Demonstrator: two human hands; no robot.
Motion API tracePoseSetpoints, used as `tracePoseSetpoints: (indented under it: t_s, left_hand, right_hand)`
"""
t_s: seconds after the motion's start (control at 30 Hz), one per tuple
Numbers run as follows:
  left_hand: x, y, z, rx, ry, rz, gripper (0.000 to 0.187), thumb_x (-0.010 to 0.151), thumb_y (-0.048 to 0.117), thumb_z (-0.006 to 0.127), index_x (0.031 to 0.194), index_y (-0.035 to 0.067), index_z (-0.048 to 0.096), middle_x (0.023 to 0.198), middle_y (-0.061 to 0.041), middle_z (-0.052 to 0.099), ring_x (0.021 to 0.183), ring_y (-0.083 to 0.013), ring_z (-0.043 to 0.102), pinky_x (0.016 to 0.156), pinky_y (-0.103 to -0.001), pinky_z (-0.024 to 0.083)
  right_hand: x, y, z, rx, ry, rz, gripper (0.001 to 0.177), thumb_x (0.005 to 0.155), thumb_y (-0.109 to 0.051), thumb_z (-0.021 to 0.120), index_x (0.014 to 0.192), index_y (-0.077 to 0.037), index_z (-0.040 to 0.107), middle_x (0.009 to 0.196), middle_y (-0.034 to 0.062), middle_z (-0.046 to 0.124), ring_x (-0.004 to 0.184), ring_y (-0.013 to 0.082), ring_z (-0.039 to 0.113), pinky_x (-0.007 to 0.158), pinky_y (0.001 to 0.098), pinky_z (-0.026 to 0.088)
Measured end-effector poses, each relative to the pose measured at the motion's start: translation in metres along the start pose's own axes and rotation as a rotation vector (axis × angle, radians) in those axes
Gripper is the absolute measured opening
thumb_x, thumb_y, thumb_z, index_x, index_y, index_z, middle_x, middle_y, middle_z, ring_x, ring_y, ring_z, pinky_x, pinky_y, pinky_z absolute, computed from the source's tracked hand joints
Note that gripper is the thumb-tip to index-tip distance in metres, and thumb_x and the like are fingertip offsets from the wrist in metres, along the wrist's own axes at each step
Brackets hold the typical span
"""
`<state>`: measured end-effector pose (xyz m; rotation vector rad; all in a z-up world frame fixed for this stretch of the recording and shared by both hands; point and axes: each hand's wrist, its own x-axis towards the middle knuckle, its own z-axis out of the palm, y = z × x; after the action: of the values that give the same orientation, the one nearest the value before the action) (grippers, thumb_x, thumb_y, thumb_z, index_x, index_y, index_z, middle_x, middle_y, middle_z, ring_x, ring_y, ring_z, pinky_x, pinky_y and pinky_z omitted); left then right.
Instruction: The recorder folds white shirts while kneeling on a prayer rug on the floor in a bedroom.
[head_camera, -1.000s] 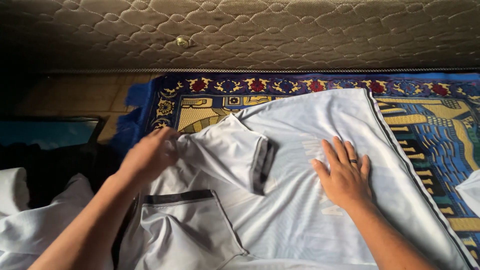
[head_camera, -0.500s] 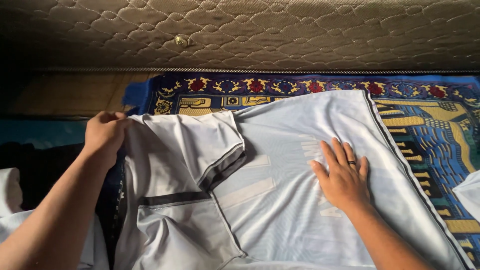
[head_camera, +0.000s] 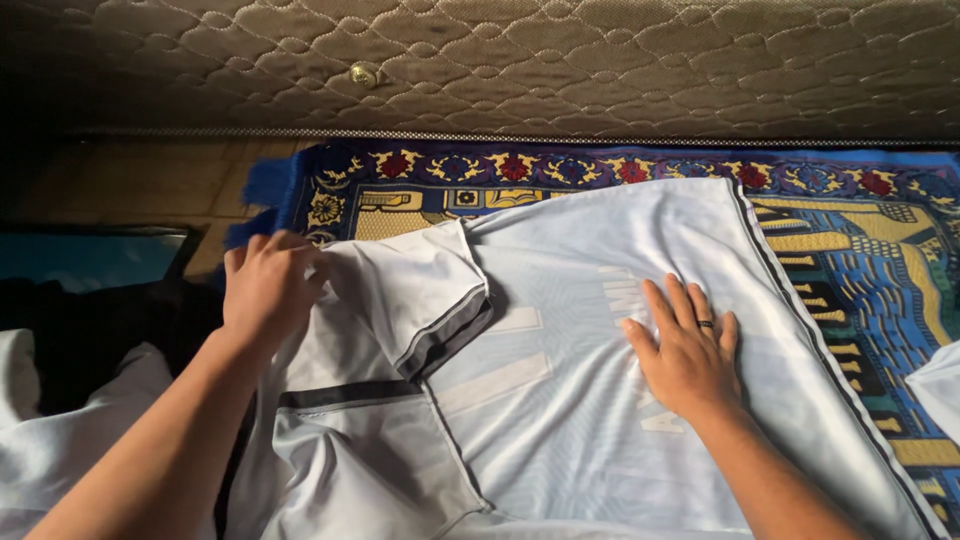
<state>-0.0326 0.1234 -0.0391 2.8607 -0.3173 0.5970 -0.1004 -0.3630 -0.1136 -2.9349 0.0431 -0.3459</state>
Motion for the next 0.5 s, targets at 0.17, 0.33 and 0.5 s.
tracePoseSetpoints:
  t_s: [0.17,0.33,0.5]
  left_hand:
    - [-0.011,0.001,0.004,0.196,-0.114,-0.024,0.030,0.078,0.031,0.073,0.107,0.025,0.077,0.111,0.001,0.071,0.114,-0.0253,0.058,0.099,-0.051,0.035]
    - [-0.017,-0.008,0.009,0.214,-0.054,-0.043,0.022,0.089,0.016,0.060,0.104,0.021,0.074,0.111,0.000,0.073,0.115,-0.0264,0.062,0.102,-0.052,0.036]
    - [0.003,-0.026,0.019,0.131,0.095,-0.174,0.023,0.092,0.016,0.060,0.110,0.019,0.074,0.110,-0.006,0.073,0.112,-0.0319,0.062,0.099,-0.058,0.035]
  right_hand:
    - [0.000,0.000,0.001,0.013,0.009,0.004,0.068,0.095,-0.058,0.046,0.154,-0.024,0.040,0.166,0.0054,0.027,0.153,0.0268,0.021,0.116,0.0642,0.010]
    - [-0.001,0.000,0.000,0.007,0.015,-0.006,0.068,0.096,-0.058,0.047,0.154,-0.023,0.041,0.166,0.0059,0.027,0.153,0.0278,0.022,0.115,0.0653,0.011]
    - [0.000,-0.001,-0.003,0.000,0.019,-0.009,0.067,0.096,-0.057,0.047,0.154,-0.023,0.041,0.165,0.0066,0.029,0.152,0.0283,0.024,0.115,0.0657,0.013]
